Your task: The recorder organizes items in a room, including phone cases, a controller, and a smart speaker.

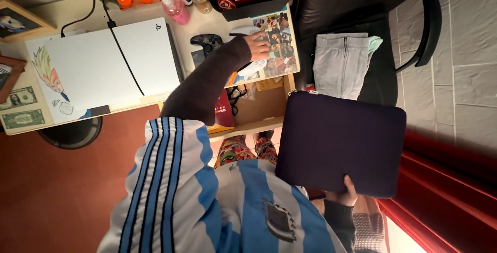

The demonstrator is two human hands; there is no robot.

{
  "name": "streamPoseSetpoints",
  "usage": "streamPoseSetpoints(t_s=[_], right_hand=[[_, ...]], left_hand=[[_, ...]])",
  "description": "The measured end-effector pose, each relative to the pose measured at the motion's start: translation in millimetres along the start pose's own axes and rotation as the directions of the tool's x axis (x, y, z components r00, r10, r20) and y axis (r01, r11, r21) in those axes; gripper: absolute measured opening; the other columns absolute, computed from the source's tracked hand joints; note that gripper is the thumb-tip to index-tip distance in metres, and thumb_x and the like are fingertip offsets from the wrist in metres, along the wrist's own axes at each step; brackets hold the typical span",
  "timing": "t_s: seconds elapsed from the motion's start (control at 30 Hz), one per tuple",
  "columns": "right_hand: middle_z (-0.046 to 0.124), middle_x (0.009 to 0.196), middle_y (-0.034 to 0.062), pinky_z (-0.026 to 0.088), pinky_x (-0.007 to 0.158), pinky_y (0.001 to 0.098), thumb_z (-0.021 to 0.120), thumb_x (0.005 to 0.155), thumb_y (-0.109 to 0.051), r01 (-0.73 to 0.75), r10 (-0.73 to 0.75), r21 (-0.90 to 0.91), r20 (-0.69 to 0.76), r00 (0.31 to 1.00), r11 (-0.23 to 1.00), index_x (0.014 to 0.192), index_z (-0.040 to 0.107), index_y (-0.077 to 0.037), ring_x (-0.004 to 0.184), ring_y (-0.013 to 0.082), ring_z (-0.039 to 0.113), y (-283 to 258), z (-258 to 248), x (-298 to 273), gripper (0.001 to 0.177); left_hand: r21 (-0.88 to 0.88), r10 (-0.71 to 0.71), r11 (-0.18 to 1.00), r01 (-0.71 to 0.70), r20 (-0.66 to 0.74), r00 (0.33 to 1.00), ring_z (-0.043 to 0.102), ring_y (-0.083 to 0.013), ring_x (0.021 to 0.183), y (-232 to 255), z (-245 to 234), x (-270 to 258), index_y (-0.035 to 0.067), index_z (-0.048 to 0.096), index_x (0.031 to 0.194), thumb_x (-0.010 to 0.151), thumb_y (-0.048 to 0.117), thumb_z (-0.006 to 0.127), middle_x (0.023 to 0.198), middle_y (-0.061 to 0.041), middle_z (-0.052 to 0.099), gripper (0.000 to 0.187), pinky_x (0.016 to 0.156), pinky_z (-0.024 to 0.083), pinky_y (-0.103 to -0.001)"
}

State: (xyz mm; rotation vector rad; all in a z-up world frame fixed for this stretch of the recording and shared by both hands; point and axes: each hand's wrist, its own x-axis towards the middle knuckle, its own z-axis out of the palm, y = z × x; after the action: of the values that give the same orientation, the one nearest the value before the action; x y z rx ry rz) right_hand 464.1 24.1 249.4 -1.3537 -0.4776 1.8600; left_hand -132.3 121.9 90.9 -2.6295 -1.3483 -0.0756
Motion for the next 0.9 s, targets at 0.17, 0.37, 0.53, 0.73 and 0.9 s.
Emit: streamPoseSetpoints(t_s=[0.17,0.37,0.53,0.73,0.9], right_hand=[[0.056,0.132,0.0172,0.048,0.094,0.0547,0.071,0.074,-0.027,-0.116,0.115,-0.012,-0.029,0.993,0.993,0.143,0.047,-0.006,0.12,0.0382,0.055,-7.4,21.5,0.3,0.075],[0.054,0.139,0.0145,0.039,0.112,0.0488,0.072,0.077,-0.02,-0.101,0.103,-0.046,0.038,0.994,0.994,0.145,0.048,-0.004,0.127,0.0328,0.053,-0.7,35.5,24.7,0.074],[0.054,0.14,0.0133,0.038,0.114,0.0475,0.073,0.077,-0.016,-0.196,0.201,-0.059,0.101,0.974,0.979,0.146,0.048,-0.004,0.129,0.0322,0.051,22.6,63.0,35.3,0.074],[0.051,0.145,0.01,0.037,0.115,0.0493,0.071,0.077,-0.01,-0.269,0.305,-0.189,0.202,0.931,0.945,0.147,0.046,-0.009,0.132,0.0321,0.048,59.5,75.4,42.5,0.075],[0.054,0.146,0.0036,0.039,0.115,0.0457,0.069,0.082,-0.011,-0.272,0.226,0.073,0.377,0.898,0.959,0.148,0.05,-0.016,0.133,0.0267,0.051,43.9,56.9,59.6,0.069]], left_hand=[[-0.001,-0.12,0.993,0.12,-0.123,0.985,0.056,-0.0244,0.134,4.0,3.9,0.6,0.017,0.066,0.114,0.091,0.008,0.069,0.127,-0.002,0.067,0.025,0.122,0.031,-0.055],[-0.499,-0.634,0.685,0.531,-0.048,0.772,0.041,-0.0285,0.144,108.7,-95.2,-6.5,0.013,0.047,0.147,0.078,0.011,0.069,0.154,-0.013,0.046,0.072,0.117,0.037,-0.05],[-0.854,-0.82,-0.517,-0.059,0.474,0.319,0.035,-0.0257,0.154,279.7,-46.9,-21.2,0.002,0.023,0.162,0.1,0.026,0.075,0.165,-0.014,0.036,0.085,0.125,0.029,-0.04],[-0.627,-0.644,-0.764,-0.154,0.757,0.11,0.061,-0.0289,0.122,359.8,-111.6,-48.0,0.001,0.042,0.146,0.073,0.009,0.088,0.134,-0.016,0.063,0.086,0.105,0.05,-0.042],[-0.628,-0.702,-0.689,-0.362,0.703,0.117,0.07,-0.0281,0.109,369.4,-103.7,-97.9,-0.002,0.054,0.137,0.068,0.004,0.088,0.122,-0.016,0.071,0.077,0.098,0.057,-0.042]])
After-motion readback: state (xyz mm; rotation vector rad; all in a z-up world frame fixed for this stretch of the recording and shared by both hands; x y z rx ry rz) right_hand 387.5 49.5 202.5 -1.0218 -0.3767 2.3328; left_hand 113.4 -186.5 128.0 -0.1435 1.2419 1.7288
